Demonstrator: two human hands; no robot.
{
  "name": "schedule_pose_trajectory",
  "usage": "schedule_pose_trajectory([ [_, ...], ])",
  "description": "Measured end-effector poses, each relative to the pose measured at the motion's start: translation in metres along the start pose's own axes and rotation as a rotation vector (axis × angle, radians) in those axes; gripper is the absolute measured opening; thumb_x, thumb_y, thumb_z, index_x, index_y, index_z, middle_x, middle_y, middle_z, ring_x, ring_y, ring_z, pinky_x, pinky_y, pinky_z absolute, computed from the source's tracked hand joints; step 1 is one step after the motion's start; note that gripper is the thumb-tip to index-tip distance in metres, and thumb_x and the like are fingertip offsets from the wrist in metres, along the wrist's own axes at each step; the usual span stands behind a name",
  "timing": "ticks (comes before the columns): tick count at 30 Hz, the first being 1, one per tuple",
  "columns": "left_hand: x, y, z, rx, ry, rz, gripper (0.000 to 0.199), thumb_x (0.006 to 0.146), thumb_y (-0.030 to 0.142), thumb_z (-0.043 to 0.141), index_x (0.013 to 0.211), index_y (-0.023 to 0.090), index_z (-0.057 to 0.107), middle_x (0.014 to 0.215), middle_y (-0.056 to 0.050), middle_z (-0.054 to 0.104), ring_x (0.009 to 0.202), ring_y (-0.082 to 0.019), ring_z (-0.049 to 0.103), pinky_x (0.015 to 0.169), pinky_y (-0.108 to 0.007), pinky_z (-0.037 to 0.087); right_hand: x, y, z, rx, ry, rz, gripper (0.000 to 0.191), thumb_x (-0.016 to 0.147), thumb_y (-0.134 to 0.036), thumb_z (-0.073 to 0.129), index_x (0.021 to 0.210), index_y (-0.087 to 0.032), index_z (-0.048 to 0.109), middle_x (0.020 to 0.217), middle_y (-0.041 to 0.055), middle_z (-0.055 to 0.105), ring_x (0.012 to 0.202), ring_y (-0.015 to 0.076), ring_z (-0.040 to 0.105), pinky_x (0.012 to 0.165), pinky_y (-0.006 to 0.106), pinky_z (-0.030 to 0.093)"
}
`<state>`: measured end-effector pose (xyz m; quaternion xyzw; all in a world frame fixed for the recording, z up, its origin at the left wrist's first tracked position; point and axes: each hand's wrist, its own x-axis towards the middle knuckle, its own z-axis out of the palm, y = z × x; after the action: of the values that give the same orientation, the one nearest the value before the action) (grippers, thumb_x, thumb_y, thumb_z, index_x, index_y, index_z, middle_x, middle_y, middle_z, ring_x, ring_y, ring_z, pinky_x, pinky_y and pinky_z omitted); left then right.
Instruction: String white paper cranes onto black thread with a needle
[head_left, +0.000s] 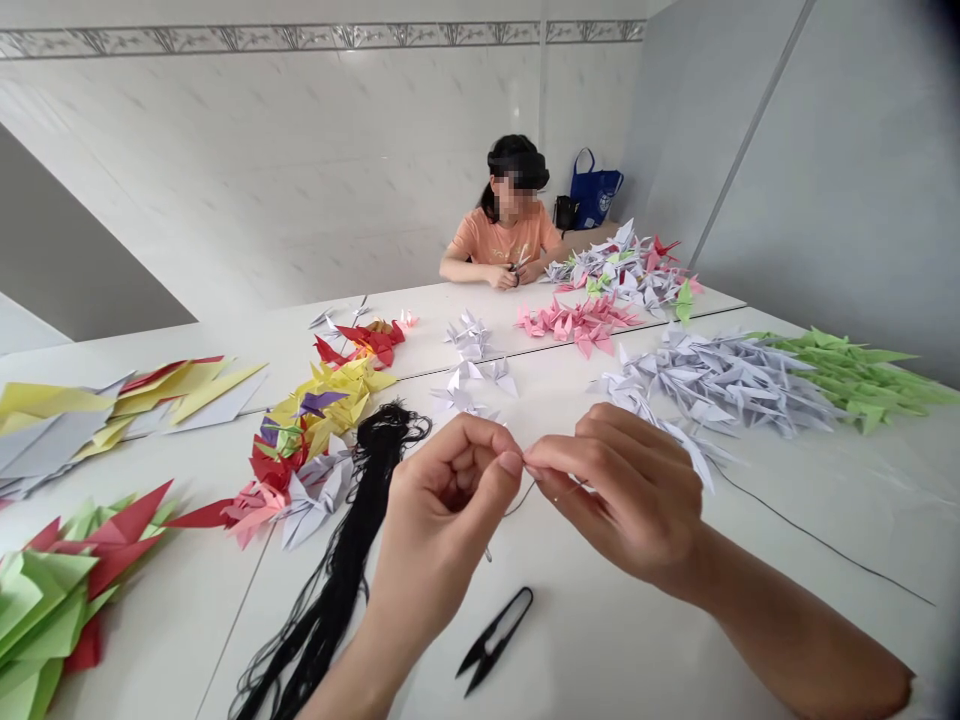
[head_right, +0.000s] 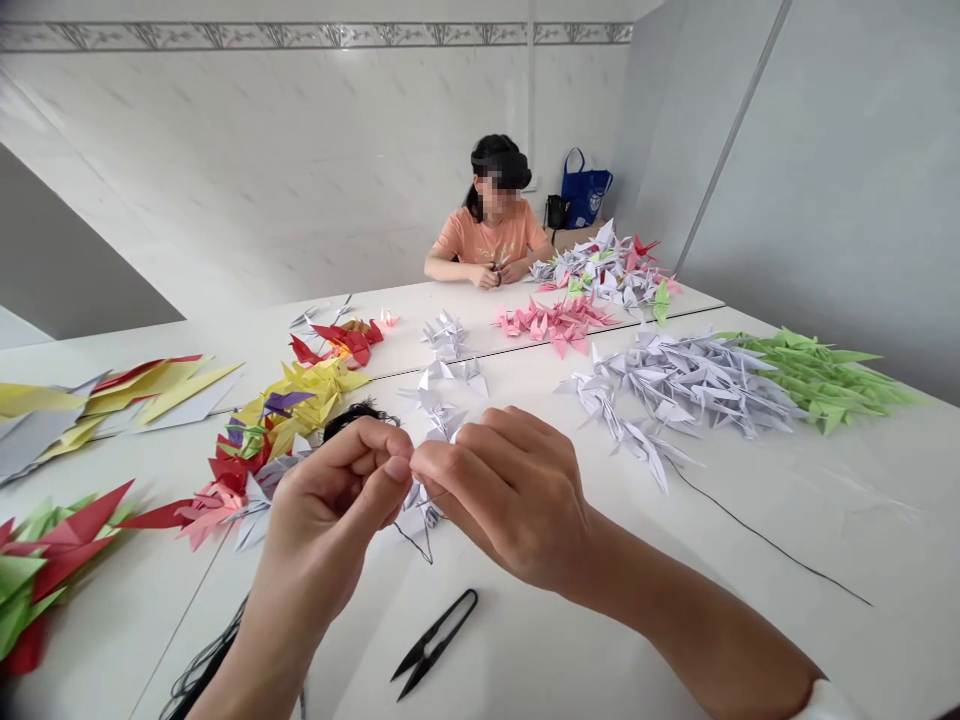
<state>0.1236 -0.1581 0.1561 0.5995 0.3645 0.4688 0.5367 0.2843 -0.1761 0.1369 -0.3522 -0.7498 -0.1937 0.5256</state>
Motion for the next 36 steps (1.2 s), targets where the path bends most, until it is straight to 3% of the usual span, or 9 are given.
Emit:
schedule_pose_trajectory([
  [5,0.001,0.004,-0.006,0.137,-0.039,0.051,0.024,0.091,0.034,0.067,0.075,0.017,0.065,0.055,0.006,0.029,0.053,-0.008,0.022,0.049,-0.024,0.016,0.0,0.003,-0.008,0.099,-0.126,0.063,0.012,0.098,-0.012,0.061,0.095,-0.023,0.058,0.068,-0.0025,0.059,0.06,0.0127,0.044,0.06,0.028,0.039],
  [8,0.003,0.005,-0.01,0.149,-0.06,0.041,0.023,0.088,0.03,0.068,0.07,0.017,0.064,0.055,0.005,0.032,0.054,-0.008,0.024,0.05,-0.023,0.017,0.0,0.003,-0.011,0.193,-0.19,0.129,0.01,0.099,-0.013,0.059,0.094,-0.022,0.058,0.074,-0.002,0.061,0.065,0.0119,0.049,0.062,0.026,0.041],
  [13,0.005,-0.001,-0.012,0.112,-0.07,0.044,0.021,0.089,0.027,0.066,0.071,0.018,0.059,0.054,0.006,0.033,0.051,-0.007,0.023,0.047,-0.021,0.017,0.002,-0.001,-0.013,0.443,-0.224,0.389,0.003,0.101,-0.024,0.054,0.101,-0.022,0.051,0.072,-0.0048,0.05,0.058,0.0099,0.042,0.055,0.024,0.038],
  [15,0.005,-0.005,-0.011,0.092,-0.071,0.065,0.021,0.09,0.026,0.065,0.072,0.019,0.059,0.055,0.006,0.034,0.05,-0.007,0.024,0.045,-0.02,0.018,0.002,-0.002,-0.013,0.537,-0.253,0.489,0.009,0.105,-0.024,0.043,0.097,-0.023,0.046,0.068,-0.0068,0.04,0.052,0.0091,0.033,0.051,0.024,0.034],
  [17,0.005,-0.008,-0.011,0.069,-0.064,0.088,0.02,0.091,0.026,0.065,0.073,0.019,0.059,0.057,0.005,0.038,0.051,-0.007,0.026,0.045,-0.019,0.019,0.002,-0.003,-0.011,0.566,-0.262,0.552,0.014,0.107,-0.022,0.039,0.094,-0.023,0.044,0.07,-0.006,0.041,0.053,0.0093,0.034,0.052,0.024,0.034],
  [22,0.004,-0.008,-0.01,0.065,-0.048,0.121,0.019,0.092,0.024,0.063,0.074,0.019,0.059,0.058,0.005,0.038,0.051,-0.006,0.026,0.046,-0.019,0.02,0.001,-0.003,-0.004,0.615,-0.182,0.509,0.014,0.103,-0.025,0.053,0.09,-0.021,0.053,0.085,-0.0005,0.057,0.078,0.0128,0.054,0.072,0.027,0.046],
  [30,0.005,-0.01,-0.006,0.049,-0.013,0.072,0.021,0.091,0.029,0.066,0.074,0.018,0.06,0.058,0.005,0.038,0.052,-0.007,0.024,0.047,-0.021,0.019,-0.002,-0.003,-0.003,0.602,-0.173,0.582,0.012,0.103,-0.028,0.052,0.092,-0.022,0.053,0.079,-0.0014,0.053,0.068,0.0119,0.051,0.057,0.024,0.043],
  [36,0.004,-0.011,-0.008,0.054,-0.003,0.084,0.021,0.09,0.03,0.067,0.074,0.018,0.06,0.057,0.005,0.036,0.052,-0.007,0.023,0.047,-0.021,0.02,0.001,-0.005,-0.003,0.628,-0.211,0.592,0.012,0.101,-0.028,0.057,0.091,-0.021,0.058,0.072,-0.0029,0.058,0.064,0.0111,0.057,0.057,0.022,0.047],
])
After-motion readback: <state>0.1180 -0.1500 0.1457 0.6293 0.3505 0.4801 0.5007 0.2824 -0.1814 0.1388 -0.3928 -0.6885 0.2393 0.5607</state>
